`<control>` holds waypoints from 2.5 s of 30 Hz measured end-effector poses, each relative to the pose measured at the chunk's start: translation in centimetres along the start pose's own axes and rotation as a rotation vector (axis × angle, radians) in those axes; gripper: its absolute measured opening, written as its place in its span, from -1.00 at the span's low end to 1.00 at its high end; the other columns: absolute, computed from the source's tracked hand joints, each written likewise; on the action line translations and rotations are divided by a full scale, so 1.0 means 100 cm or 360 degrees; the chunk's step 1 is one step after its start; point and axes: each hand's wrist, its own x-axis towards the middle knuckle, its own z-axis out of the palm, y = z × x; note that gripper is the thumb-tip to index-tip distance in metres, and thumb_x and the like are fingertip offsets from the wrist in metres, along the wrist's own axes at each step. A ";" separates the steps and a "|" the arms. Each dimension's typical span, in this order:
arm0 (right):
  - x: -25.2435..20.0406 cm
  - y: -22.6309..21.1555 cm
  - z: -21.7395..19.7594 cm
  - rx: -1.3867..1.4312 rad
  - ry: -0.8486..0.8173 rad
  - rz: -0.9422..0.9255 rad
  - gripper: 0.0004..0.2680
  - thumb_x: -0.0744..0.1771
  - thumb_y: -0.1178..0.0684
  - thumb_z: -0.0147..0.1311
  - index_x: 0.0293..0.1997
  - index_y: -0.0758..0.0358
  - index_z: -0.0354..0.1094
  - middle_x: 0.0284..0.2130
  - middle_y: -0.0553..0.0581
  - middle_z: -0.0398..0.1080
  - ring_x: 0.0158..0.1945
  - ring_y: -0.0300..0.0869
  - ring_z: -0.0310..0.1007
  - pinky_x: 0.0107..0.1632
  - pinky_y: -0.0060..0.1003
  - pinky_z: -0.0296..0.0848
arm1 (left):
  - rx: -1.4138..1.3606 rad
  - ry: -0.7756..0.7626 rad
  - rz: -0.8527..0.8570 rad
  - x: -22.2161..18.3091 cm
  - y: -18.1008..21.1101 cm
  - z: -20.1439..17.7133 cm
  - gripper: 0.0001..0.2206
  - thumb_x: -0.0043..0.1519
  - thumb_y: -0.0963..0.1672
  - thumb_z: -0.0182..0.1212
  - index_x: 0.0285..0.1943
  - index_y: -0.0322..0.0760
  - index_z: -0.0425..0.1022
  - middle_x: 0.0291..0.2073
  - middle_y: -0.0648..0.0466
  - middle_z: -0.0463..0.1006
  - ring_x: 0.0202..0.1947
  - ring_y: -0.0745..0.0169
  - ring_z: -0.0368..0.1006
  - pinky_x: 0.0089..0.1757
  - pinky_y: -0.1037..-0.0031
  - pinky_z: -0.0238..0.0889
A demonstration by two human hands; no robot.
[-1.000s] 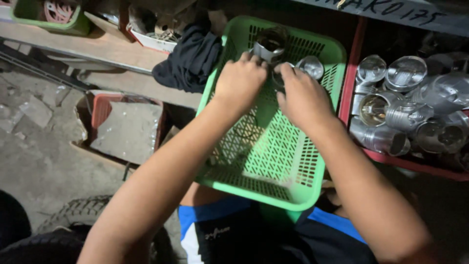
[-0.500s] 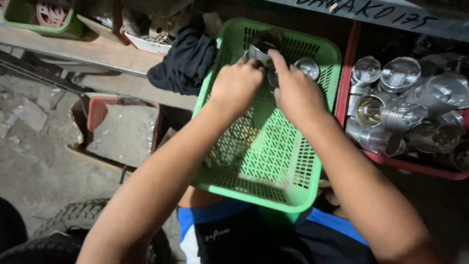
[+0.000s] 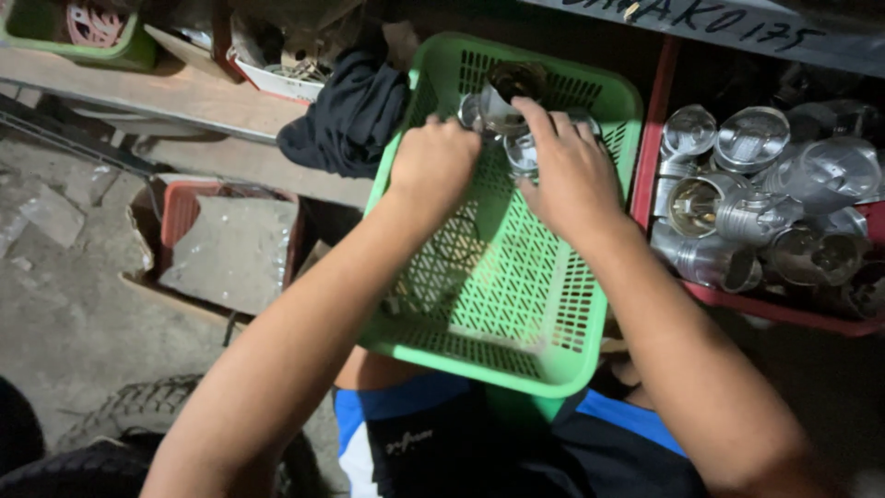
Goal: Sorting through engine pistons in baskets and cleaning one with a cloth
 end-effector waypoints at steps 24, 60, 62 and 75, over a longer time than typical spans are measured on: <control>-0.023 -0.008 -0.006 0.0362 -0.0180 0.0016 -0.25 0.14 -0.01 0.48 0.42 0.06 -0.02 0.04 0.45 0.33 0.21 0.40 0.25 0.30 0.23 0.20 | -0.1031 -0.0661 -0.0338 0.006 0.010 -0.031 -0.02 -0.21 -0.10 0.68 0.35 -0.46 0.05 0.23 -0.56 0.21 0.02 -0.76 0.44 0.05 -0.20 0.41; -0.025 -0.001 0.022 0.0390 0.0272 -0.0032 -0.35 0.01 0.24 0.39 0.20 0.07 0.21 0.28 0.42 -0.04 0.07 0.45 0.37 0.08 0.24 0.45 | -0.1158 0.0174 -0.0298 -0.024 0.021 -0.007 -0.16 -0.20 -0.21 0.46 0.32 -0.40 0.11 -0.24 -0.30 0.56 -0.24 -0.39 0.49 -0.20 0.06 0.44; -0.023 -0.001 0.021 0.0396 0.0293 -0.0030 -0.37 0.02 0.23 0.39 0.19 0.07 0.21 0.28 0.44 -0.03 0.06 0.46 0.37 0.06 0.25 0.45 | -0.1159 0.0144 -0.0300 -0.021 0.019 -0.008 -0.14 -0.22 -0.19 0.49 0.33 -0.42 0.12 -0.25 -0.31 0.55 -0.26 -0.40 0.49 -0.21 0.07 0.44; 0.001 0.004 0.015 0.0527 0.0327 0.0014 -0.40 0.06 0.25 0.35 0.20 0.12 0.20 0.06 0.47 0.14 -0.17 0.47 0.43 -0.11 0.28 0.46 | -0.0979 0.0034 -0.0107 0.010 -0.008 -0.005 -0.24 -0.14 -0.14 0.52 0.27 -0.42 0.21 -0.23 -0.37 0.55 -0.29 -0.48 0.51 -0.27 -0.01 0.42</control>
